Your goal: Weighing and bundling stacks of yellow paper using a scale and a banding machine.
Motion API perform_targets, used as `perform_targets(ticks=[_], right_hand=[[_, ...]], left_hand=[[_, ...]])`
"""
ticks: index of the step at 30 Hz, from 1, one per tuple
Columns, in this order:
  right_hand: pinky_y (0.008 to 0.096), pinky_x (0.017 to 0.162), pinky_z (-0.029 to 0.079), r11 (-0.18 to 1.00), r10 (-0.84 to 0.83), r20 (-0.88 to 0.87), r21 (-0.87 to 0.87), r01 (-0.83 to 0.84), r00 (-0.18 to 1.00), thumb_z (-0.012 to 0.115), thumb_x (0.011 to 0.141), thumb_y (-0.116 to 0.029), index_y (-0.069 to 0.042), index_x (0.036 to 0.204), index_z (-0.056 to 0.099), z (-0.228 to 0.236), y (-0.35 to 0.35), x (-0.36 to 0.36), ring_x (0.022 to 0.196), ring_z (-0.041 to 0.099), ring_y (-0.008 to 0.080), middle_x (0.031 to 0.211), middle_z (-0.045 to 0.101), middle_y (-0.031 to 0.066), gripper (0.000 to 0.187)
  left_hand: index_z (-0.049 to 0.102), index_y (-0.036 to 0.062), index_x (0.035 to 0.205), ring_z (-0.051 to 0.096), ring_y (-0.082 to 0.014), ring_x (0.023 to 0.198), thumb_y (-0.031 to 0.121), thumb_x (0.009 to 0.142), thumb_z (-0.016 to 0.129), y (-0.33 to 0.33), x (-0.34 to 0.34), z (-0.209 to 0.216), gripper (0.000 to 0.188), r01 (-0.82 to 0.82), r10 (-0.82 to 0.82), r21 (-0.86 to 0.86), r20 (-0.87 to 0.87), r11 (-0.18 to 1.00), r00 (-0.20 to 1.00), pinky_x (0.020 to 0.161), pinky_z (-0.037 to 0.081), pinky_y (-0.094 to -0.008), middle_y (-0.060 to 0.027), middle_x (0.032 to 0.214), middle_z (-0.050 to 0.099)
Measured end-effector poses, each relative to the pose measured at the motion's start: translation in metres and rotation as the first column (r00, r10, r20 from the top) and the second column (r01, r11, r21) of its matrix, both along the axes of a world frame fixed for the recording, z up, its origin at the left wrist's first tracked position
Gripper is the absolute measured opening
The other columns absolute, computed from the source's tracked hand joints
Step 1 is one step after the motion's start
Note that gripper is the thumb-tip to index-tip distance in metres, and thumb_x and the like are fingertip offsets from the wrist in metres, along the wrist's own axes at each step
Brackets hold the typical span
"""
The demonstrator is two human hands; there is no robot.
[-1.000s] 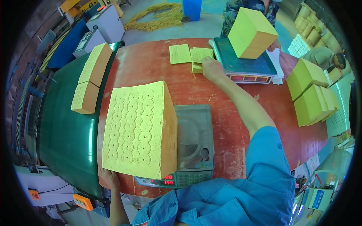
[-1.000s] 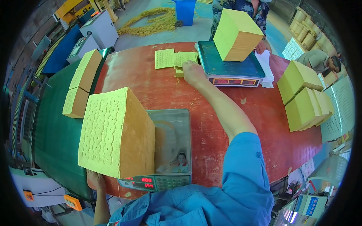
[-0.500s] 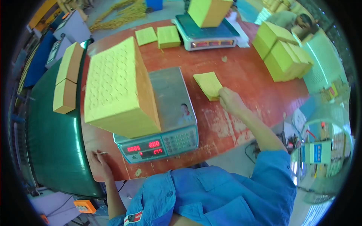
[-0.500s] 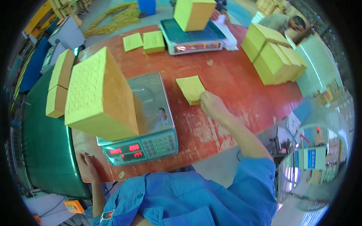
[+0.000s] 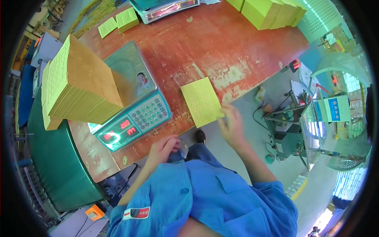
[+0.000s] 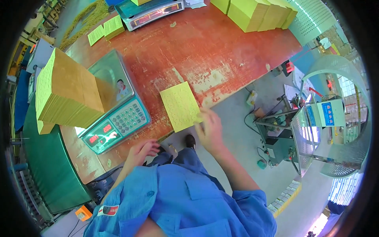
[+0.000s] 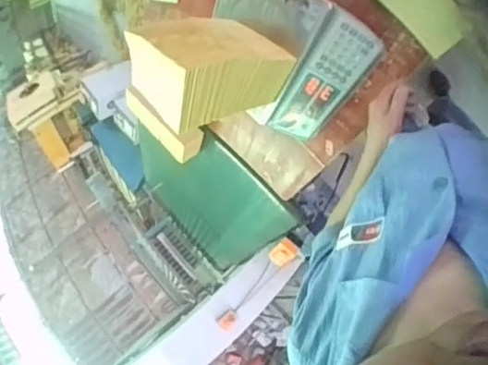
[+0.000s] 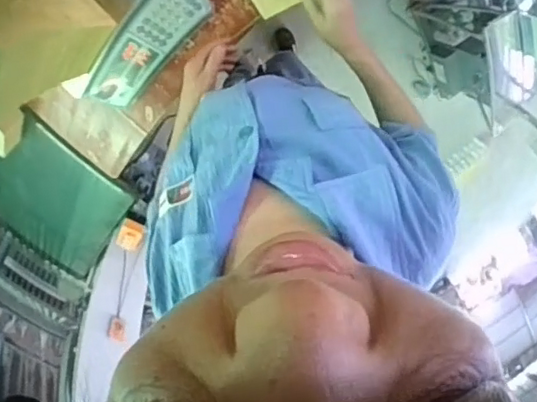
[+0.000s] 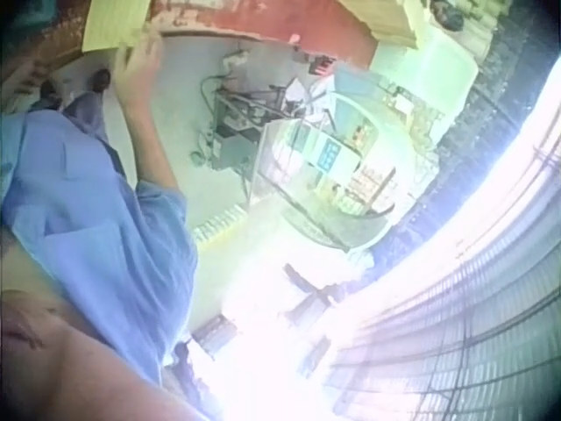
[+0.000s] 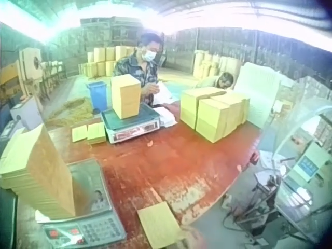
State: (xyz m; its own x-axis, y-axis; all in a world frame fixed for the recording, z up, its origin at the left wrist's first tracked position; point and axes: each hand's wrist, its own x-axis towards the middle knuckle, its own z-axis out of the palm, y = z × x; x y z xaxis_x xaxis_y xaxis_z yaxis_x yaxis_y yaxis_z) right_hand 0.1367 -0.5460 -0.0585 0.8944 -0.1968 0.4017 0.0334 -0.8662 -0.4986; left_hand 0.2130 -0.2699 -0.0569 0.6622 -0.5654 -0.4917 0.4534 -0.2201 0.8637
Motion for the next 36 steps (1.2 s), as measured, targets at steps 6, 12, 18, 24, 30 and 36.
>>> perform_targets(ticks=[6,12,18,24,30,36], right_hand=[[0.0295,0.071,0.051,0.585,-0.281,-0.232,0.728,0.358,0.931,0.064,0.09,-0.012,0.0,0.103,0.057,-0.026,-0.042,0.002,0.081,0.065,0.0154,0.091,0.066,0.0095,0.02],[0.0288,0.06,0.055,0.189,-0.005,-0.392,0.903,0.386,0.92,0.061,0.092,-0.014,0.005,0.105,0.054,-0.036,-0.035,-0.008,0.07,0.067,0.0177,0.087,0.064,0.0129,0.024],[0.0303,0.063,0.055,-0.034,0.189,-0.317,0.944,0.329,0.929,0.049,0.097,-0.011,0.003,0.111,0.053,-0.044,-0.033,-0.012,0.072,0.067,0.0188,0.093,0.064,0.0133,0.02],[0.0273,0.069,0.053,0.189,0.403,-0.36,0.932,0.308,0.842,0.05,0.096,-0.007,0.001,0.112,0.054,-0.04,-0.047,-0.04,0.081,0.066,0.015,0.094,0.066,0.0096,0.019],[0.0265,0.074,0.047,0.484,0.231,0.046,0.861,-0.156,0.972,0.047,0.092,0.003,0.001,0.113,0.055,0.006,-0.06,0.012,0.085,0.057,0.0099,0.097,0.061,0.0059,0.023],[0.0274,0.074,0.045,0.641,0.279,-0.128,0.763,-0.086,0.952,0.047,0.091,0.005,-0.004,0.114,0.054,0.009,-0.072,0.055,0.083,0.057,0.0123,0.087,0.059,0.0071,0.026]], left_hand=[[0.057,-0.0054,0.12,0.066,-0.0245,0.094,0.05,0.097,0.049,-0.079,-0.004,-0.011,0.061,0.03,0.009,0.099,-0.374,0.995,0.927,0.076,0.054,-0.0332,-0.018,0.111,0.064],[0.051,-0.0037,0.124,0.062,-0.0259,0.103,0.05,0.097,0.049,-0.095,-0.024,-0.024,0.06,-0.251,0.242,0.029,-0.398,0.968,0.885,0.085,0.051,-0.0385,-0.017,0.12,0.061],[0.052,0.0006,0.125,0.062,-0.0262,0.105,0.037,0.101,0.046,-0.11,-0.034,-0.023,0.044,-0.355,0.261,-0.112,-0.481,0.928,0.837,0.087,0.051,-0.0394,-0.0136,0.119,0.062],[0.055,0.0023,0.125,0.062,-0.0205,0.106,0.026,0.101,0.049,-0.116,-0.041,-0.024,0.034,-0.457,0.344,-0.165,-0.456,0.874,0.821,0.09,0.051,-0.0372,-0.0097,0.118,0.063],[0.052,0.001,0.13,0.057,-0.0154,0.11,0.018,0.1,0.05,-0.13,-0.013,0.027,0.034,-0.256,0.294,-0.298,0.09,0.92,0.952,0.097,0.045,-0.0323,-0.0059,0.121,0.061],[0.049,0.0005,0.129,0.055,-0.0204,0.116,0.01,0.099,0.048,-0.135,0.024,0.027,0.032,-0.046,-0.054,0.114,0.737,0.992,0.674,0.097,0.042,-0.0315,-0.0118,0.121,0.06]])
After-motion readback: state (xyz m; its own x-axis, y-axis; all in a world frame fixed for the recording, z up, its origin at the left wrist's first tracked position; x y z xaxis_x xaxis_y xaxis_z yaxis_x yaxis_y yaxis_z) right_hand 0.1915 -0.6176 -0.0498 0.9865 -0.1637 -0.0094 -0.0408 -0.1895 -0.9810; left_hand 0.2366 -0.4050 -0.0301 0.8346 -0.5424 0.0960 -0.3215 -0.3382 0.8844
